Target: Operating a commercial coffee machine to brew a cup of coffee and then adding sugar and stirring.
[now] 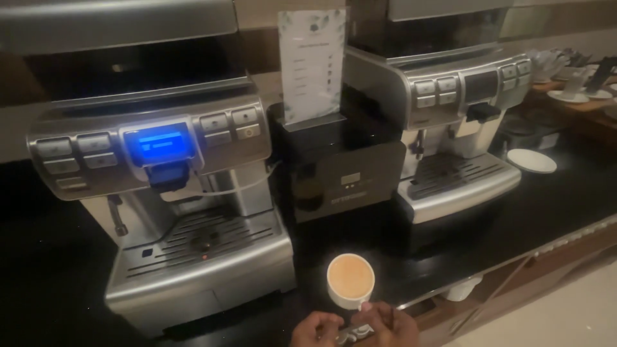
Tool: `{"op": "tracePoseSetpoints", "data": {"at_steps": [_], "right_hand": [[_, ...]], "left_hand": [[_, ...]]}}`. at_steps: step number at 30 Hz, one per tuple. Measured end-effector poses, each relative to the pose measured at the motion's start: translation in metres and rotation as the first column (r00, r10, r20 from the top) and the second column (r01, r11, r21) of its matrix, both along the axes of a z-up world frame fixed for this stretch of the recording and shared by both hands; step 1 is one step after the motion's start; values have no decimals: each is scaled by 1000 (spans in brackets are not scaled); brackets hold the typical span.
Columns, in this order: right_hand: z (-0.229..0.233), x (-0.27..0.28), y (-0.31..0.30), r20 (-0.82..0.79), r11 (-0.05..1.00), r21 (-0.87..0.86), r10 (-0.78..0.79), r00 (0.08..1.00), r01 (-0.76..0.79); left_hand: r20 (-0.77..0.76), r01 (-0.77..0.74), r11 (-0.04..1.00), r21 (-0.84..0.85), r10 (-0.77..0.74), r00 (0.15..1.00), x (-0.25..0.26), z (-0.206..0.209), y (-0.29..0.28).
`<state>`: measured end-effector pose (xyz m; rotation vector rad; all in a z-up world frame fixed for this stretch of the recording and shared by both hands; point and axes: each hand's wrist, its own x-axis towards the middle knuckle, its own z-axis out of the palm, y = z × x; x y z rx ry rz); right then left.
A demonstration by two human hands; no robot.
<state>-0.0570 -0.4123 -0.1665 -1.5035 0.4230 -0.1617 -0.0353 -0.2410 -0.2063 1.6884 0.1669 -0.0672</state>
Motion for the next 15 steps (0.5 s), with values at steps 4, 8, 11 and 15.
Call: {"op": "tracePoseSetpoints", "data": {"at_steps": [4,8,11,15], "right_hand": [[-43,14,-2,-116,996,76,-32,993,41],[-45,15,0,-37,994,22,111,993,-110],[-37,19,10,22,998,64,-29,999,27],[-40,28,14,-105,992,-96,-96,990,86]], "left_hand": [[-15,-65,977,203,69,997,2,25,-10],[-97,-47,994,96,56,994,8,29,-18],[-249,-83,985,149,119,961,16,32,-21],[-131,-22,991,135,39,991,39,-22,-25]]}}
